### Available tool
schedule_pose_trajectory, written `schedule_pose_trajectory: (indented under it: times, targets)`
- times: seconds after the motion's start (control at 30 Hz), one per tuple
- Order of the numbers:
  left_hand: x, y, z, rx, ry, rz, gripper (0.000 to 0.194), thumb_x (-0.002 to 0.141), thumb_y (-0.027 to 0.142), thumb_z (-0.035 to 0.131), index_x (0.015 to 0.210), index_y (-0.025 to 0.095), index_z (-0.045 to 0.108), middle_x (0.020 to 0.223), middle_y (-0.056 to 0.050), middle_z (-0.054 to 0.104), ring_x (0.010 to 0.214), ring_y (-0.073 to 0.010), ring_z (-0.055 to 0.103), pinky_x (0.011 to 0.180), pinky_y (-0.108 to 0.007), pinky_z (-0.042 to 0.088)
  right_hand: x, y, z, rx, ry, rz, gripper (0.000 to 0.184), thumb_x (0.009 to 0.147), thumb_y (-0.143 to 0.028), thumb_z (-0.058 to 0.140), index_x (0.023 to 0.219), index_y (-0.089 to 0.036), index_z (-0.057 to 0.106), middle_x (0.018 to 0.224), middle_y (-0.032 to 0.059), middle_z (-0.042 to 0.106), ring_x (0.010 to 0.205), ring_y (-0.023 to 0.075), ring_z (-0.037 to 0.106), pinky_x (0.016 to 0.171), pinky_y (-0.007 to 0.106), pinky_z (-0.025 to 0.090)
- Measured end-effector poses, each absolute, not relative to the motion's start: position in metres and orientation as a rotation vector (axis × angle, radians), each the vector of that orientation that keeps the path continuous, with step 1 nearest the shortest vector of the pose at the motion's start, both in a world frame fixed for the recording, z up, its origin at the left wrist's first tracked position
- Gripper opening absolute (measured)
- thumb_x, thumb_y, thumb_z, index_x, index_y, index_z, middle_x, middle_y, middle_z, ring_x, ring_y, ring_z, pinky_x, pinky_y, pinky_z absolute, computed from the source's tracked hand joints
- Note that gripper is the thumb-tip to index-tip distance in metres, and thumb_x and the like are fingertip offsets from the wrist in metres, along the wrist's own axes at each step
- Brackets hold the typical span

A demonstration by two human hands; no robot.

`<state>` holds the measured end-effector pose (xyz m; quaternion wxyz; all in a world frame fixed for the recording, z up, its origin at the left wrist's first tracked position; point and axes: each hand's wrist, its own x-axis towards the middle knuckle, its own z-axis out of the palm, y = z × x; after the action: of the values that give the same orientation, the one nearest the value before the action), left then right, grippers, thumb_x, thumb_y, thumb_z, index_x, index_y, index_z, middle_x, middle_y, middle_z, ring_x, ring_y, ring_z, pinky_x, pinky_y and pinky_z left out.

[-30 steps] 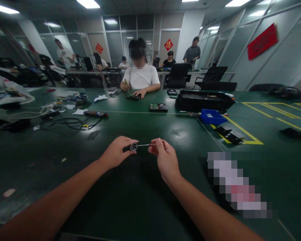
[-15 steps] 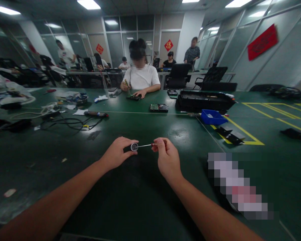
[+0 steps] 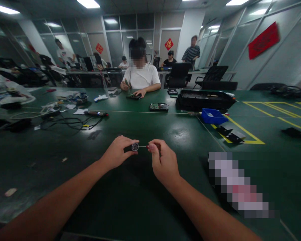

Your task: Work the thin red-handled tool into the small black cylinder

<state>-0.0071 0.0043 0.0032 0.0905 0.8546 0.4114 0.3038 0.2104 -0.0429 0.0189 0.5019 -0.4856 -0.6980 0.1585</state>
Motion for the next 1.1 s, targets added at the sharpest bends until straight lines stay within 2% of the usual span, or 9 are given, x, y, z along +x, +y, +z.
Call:
schedule_pose_trajectory:
  times: [0.53, 0.83, 0.97, 1.1]
  targets:
    - [-0.0046, 0.0026, 0.0042, 2.571, 1.218, 0.849, 0.042, 0.086, 0.032, 0.075, 0.126, 0.026, 0.065, 0.112, -0.003, 0.073, 0.105, -0.0227, 0.063, 0.096, -0.042, 0.042, 0.2106, -0.0462, 0.0231, -1.188, -1.766, 0.223, 0.016, 0.101, -0.03, 0.047, 0.098, -0.022, 0.061, 0.081, 0.0025, 0.071, 0.072, 0.0176, 0.069, 0.066, 0.029, 0.048]
    - [-0.0039, 0.0011, 0.0036, 2.552, 1.23, 0.793, 0.043, 0.089, 0.031, 0.071, 0.131, 0.026, 0.063, 0.11, -0.004, 0.07, 0.105, -0.0234, 0.06, 0.096, -0.042, 0.043, 0.2102, -0.0467, 0.026, -1.141, -1.888, 0.107, 0.013, 0.099, -0.026, 0.049, 0.099, -0.019, 0.06, 0.085, 0.0054, 0.069, 0.076, 0.0188, 0.067, 0.068, 0.03, 0.049]
    - [-0.0043, 0.0019, 0.0003, 2.544, 1.211, 0.77, 0.042, 0.09, 0.031, 0.07, 0.131, 0.027, 0.063, 0.112, -0.004, 0.07, 0.105, -0.0235, 0.06, 0.096, -0.042, 0.043, 0.2116, -0.047, 0.0272, -1.073, -1.982, 0.169, 0.01, 0.097, -0.026, 0.052, 0.098, -0.019, 0.06, 0.087, 0.0046, 0.069, 0.078, 0.0183, 0.067, 0.071, 0.03, 0.05]
    - [-0.0037, 0.0019, -0.0016, 2.535, 1.203, 0.747, 0.043, 0.089, 0.03, 0.07, 0.131, 0.027, 0.062, 0.111, -0.004, 0.07, 0.104, -0.0229, 0.06, 0.096, -0.042, 0.044, 0.2154, -0.046, 0.0253, -1.03, -1.976, 0.254, 0.014, 0.099, -0.027, 0.05, 0.103, -0.02, 0.061, 0.089, 0.0036, 0.069, 0.078, 0.0169, 0.066, 0.069, 0.028, 0.049]
